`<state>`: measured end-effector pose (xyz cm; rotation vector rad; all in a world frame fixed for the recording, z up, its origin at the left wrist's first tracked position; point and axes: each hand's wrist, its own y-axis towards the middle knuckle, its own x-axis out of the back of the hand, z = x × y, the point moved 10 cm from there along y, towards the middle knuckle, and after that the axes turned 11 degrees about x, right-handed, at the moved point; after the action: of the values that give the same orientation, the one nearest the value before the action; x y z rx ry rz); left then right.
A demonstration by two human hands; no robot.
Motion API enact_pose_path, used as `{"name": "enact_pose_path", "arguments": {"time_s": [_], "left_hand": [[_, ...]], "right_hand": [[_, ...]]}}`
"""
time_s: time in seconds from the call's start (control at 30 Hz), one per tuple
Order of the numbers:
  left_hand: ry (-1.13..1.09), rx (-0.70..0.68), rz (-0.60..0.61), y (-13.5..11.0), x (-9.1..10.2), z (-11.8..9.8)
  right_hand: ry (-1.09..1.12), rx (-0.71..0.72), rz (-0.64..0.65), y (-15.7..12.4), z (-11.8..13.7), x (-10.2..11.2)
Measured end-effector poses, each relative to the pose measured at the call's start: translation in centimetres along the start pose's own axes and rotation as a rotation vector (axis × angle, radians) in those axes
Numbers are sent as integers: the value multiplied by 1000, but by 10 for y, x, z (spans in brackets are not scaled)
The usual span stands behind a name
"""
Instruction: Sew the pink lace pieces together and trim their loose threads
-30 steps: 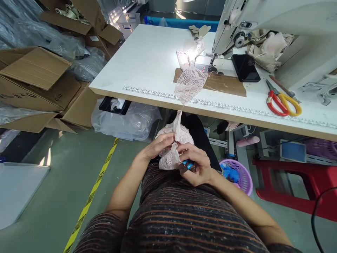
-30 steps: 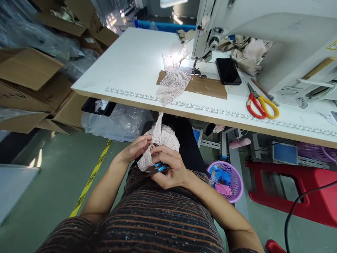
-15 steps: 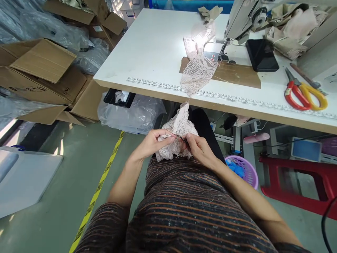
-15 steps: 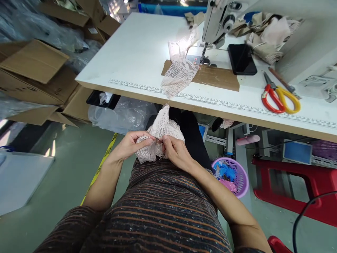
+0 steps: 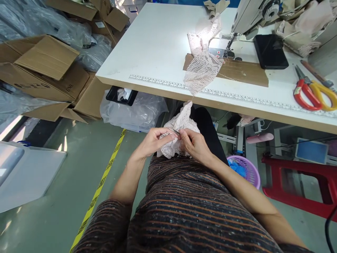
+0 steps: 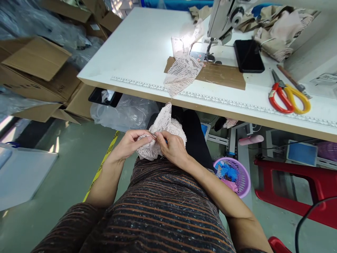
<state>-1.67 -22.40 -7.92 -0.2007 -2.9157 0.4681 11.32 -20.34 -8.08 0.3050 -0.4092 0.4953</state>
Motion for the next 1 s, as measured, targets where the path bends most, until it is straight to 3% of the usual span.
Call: {"name": "enact_pose_path", "arguments": {"time_s": [0.13, 0.37, 0.53, 0.63, 0.77, 0.9, 1.0], "left_hand": [[-86, 46, -18, 3, 3, 4], [-99, 87, 3, 2, 0, 4], [-96, 81, 46, 8, -1, 8], [-90, 80, 20, 24, 7, 13], [-115, 31, -99, 57, 22, 13], [-11, -8, -58, 82, 9, 11], [32, -25, -32, 95, 1, 11]], "right_hand": [[31, -32, -37, -4, -7, 1], [-16, 1, 21, -3, 0, -3], [-36, -26, -53, -6, -8, 3], [42, -21, -106, -11, -14, 17], [50, -13, -248, -8, -18, 46], [37, -7, -421, 5, -19, 68], [28, 27, -444, 13, -15, 71]]}}
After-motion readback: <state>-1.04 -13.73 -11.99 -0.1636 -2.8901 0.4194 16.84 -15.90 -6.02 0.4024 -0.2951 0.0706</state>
